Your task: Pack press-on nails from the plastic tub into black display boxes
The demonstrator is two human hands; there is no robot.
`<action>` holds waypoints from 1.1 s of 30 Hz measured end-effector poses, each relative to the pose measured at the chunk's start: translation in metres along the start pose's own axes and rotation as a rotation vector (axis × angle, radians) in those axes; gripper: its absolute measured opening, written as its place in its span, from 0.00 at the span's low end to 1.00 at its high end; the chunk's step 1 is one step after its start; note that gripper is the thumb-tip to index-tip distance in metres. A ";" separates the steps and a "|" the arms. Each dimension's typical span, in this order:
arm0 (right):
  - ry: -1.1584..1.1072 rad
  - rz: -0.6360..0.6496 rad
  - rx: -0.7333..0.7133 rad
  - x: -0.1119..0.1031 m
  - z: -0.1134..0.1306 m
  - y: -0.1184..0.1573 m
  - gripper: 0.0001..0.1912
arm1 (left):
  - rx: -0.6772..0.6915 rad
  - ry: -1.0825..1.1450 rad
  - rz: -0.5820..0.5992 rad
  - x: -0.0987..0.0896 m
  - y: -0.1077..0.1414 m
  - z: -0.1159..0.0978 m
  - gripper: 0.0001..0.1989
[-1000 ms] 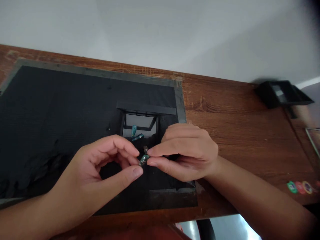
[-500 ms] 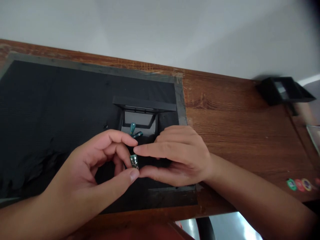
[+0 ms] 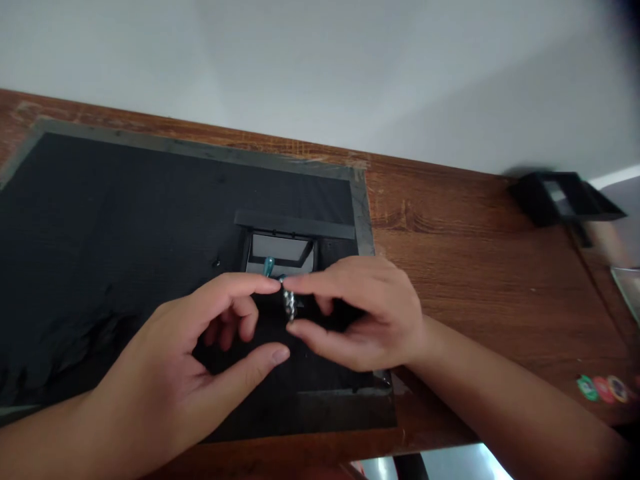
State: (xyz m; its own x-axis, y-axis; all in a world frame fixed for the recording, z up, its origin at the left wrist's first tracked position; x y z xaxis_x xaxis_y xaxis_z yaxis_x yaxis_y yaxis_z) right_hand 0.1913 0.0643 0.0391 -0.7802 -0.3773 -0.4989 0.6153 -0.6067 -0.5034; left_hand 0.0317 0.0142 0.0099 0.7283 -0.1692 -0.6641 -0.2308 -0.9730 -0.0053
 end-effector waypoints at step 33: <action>0.104 0.096 0.377 0.000 -0.043 0.003 0.15 | 0.163 -0.427 0.045 0.012 -0.013 -0.005 0.23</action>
Point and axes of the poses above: each hand's wrist, its own y-axis away from the middle knuckle, its own x-axis out of the palm, z = x × y, the point moved 8 cm from there along -y, towards the middle knuckle, and after that the axes turned 7 degrees about -y, right-handed, at the moved point
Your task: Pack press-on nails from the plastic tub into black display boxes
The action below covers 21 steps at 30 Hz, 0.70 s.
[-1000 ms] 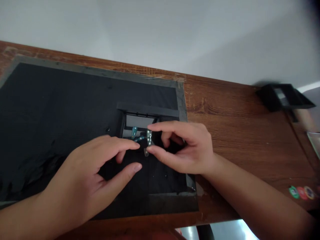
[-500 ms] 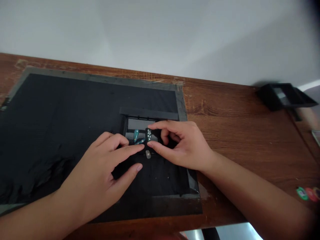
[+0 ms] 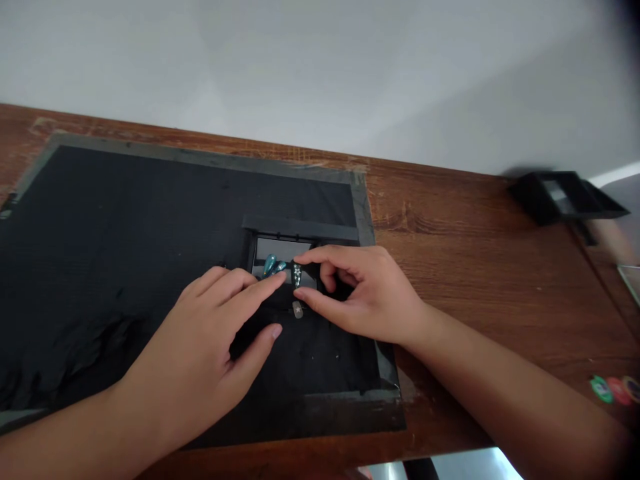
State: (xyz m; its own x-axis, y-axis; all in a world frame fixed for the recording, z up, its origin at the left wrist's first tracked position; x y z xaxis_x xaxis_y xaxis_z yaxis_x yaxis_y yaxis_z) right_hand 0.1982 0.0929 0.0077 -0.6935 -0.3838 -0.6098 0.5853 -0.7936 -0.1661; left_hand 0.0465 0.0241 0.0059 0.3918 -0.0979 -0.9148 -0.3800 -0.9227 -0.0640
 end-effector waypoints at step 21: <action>0.009 -0.010 0.103 0.003 -0.005 -0.002 0.16 | -0.113 -0.046 -0.017 -0.004 0.001 0.017 0.14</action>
Point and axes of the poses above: each hand's wrist, its own y-axis away from the middle knuckle, its own x-axis out of the palm, z = x × y, the point moved 8 cm from there along -y, towards the middle knuckle, and after that the axes turned 7 degrees about -y, right-handed, at the moved point
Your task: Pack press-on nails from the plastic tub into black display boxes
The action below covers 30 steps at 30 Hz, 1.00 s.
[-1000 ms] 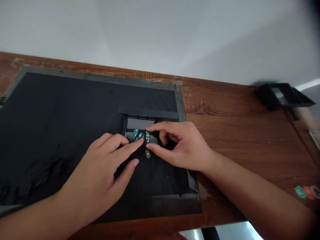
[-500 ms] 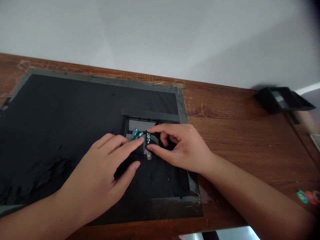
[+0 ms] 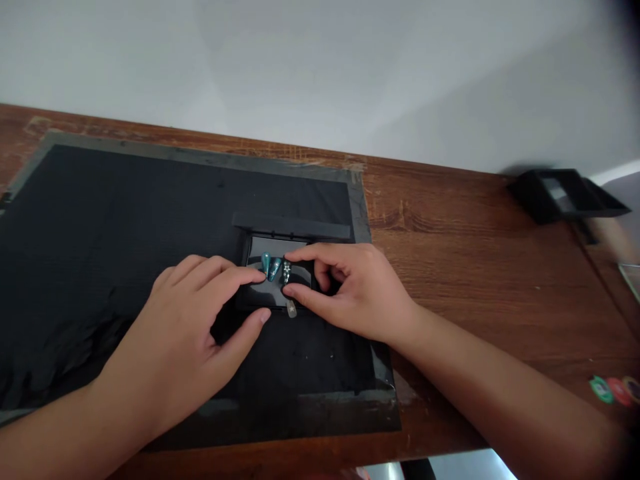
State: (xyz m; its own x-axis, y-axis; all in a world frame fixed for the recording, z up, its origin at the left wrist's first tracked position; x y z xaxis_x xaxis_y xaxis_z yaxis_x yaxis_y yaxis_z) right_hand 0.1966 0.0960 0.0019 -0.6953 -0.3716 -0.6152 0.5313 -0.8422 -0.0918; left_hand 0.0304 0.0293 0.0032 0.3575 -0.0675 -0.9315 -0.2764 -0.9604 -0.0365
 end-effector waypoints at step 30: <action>-0.059 0.184 -0.382 0.008 0.022 0.011 0.10 | -0.010 -0.005 -0.031 -0.004 0.000 0.008 0.15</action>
Point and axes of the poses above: each hand's wrist, its own y-axis away from the middle knuckle, its own x-axis out of the palm, z = x × y, the point moved 8 cm from there along -y, towards the middle knuckle, and after that the axes turned 7 degrees about -y, right-handed, at the moved point
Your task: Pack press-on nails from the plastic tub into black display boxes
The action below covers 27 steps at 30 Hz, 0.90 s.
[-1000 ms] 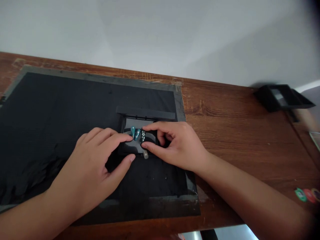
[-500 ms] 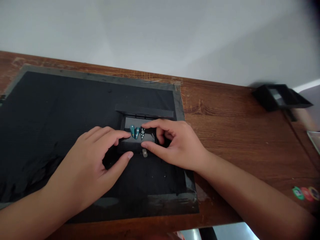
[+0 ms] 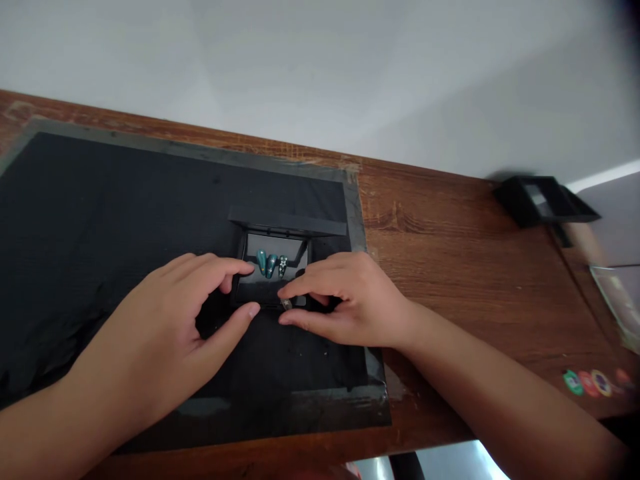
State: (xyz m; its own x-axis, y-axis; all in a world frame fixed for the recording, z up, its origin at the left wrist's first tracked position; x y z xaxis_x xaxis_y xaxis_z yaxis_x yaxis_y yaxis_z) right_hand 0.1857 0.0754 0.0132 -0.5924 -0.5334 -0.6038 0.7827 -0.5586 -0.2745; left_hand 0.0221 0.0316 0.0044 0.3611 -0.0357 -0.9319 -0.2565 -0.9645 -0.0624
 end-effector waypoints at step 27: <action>0.119 -0.135 0.380 -0.016 -0.023 0.001 0.13 | 0.012 -0.049 0.008 0.001 0.002 0.003 0.19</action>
State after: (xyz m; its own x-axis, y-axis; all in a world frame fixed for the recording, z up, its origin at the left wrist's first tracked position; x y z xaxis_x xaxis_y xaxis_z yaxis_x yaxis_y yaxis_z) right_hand 0.2002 0.0980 0.0049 -0.6414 -0.3747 -0.6695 0.5602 -0.8249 -0.0750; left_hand 0.0196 0.0298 0.0023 0.3145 -0.0301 -0.9488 -0.2701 -0.9610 -0.0590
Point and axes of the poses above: each hand's wrist, its own y-axis away from the middle knuckle, its own x-axis out of the palm, z = x × y, the point moved 8 cm from there along -y, towards the middle knuckle, and after that the axes turned 7 degrees about -y, right-handed, at the moved point
